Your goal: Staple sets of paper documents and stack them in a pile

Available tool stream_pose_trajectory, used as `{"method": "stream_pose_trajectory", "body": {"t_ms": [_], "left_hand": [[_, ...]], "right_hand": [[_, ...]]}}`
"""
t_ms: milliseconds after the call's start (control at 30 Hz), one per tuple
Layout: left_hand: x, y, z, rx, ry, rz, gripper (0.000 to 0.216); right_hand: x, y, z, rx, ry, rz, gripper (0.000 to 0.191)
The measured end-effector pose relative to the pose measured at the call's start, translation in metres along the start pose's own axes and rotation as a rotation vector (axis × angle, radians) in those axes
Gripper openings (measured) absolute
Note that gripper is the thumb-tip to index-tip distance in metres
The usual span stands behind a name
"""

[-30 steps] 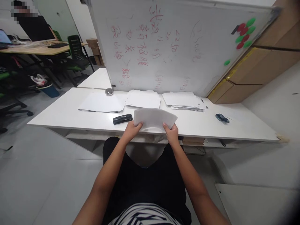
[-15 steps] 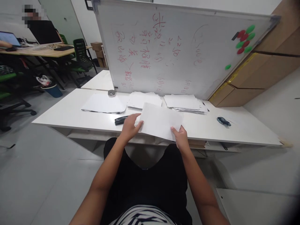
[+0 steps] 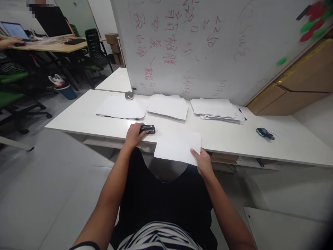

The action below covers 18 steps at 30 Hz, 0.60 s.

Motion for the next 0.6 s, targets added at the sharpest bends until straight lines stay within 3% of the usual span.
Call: {"method": "stream_pose_trajectory", "body": {"t_ms": [233, 600], "left_hand": [[0.003, 0.001, 0.001, 0.031, 0.046, -0.022, 0.036], [-0.005, 0.005, 0.015, 0.131, 0.159, -0.022, 0.043]], "right_hand": [[0.013, -0.009, -0.023, 0.033, -0.05, 0.055, 0.049], [0.009, -0.019, -0.055, 0.116, 0.034, 0.058, 0.049]]}}
Point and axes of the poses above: each hand's wrist, its own y-axis away from the middle knuckle, its own z-axis out of the back of the hand, x = y × z, the point moved 1 cm from there along -y, towards the middle knuckle, and after that the axes turned 4 degrees about y, right-handed, at the moved point
